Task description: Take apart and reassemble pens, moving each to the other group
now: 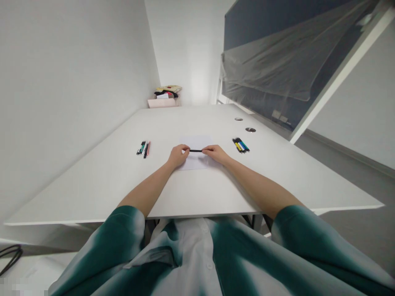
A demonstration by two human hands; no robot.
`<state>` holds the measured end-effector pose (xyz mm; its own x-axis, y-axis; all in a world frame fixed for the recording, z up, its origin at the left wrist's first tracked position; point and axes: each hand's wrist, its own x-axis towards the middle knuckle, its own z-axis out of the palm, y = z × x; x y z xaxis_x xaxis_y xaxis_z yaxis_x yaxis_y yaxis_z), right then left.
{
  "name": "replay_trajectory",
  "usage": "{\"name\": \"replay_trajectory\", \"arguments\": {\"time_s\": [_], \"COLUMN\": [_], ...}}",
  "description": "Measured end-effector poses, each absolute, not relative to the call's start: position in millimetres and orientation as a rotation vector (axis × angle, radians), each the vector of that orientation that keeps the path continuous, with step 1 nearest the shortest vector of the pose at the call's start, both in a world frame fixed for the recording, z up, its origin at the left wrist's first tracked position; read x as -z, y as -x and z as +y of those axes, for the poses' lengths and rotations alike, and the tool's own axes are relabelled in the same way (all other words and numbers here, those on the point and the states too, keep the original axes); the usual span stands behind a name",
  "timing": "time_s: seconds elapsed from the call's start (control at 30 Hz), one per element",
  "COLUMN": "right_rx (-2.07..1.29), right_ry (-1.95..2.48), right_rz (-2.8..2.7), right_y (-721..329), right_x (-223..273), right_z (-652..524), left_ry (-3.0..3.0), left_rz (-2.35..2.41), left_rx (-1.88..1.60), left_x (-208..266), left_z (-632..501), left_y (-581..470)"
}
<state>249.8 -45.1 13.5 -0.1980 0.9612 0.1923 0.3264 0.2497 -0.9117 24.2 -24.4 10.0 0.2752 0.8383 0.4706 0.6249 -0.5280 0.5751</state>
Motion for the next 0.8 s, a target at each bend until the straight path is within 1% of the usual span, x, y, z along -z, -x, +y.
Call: {"name": "replay_trajectory", "arguments": {"time_s": [0.2, 0.37, 0.57, 0.8], "right_rx": [-1.061, -1.139, -1.172, -1.213], "right_ry": [1.168, 1.12, 1.051, 1.068], "right_rz": [-1.529, -1.374, -1.256, -1.177], "right_y": [-256, -261, -267, -269], "right_x": [-13, -12, -6, -6], "right_z": [-36, -32, -26, -26], "left_ry": [-1.861, -1.65, -1.514, -1.422], "left_rz": [1.188, 1.16, 1.139, 1.116], "left_rx": [-1.053, -1.128, -1.216, -1.247], "left_x": [-4, -5, -5, -7], "left_z": [-13, -11, -10, -11], "left_y": [-23, -17, -13, -15]}}
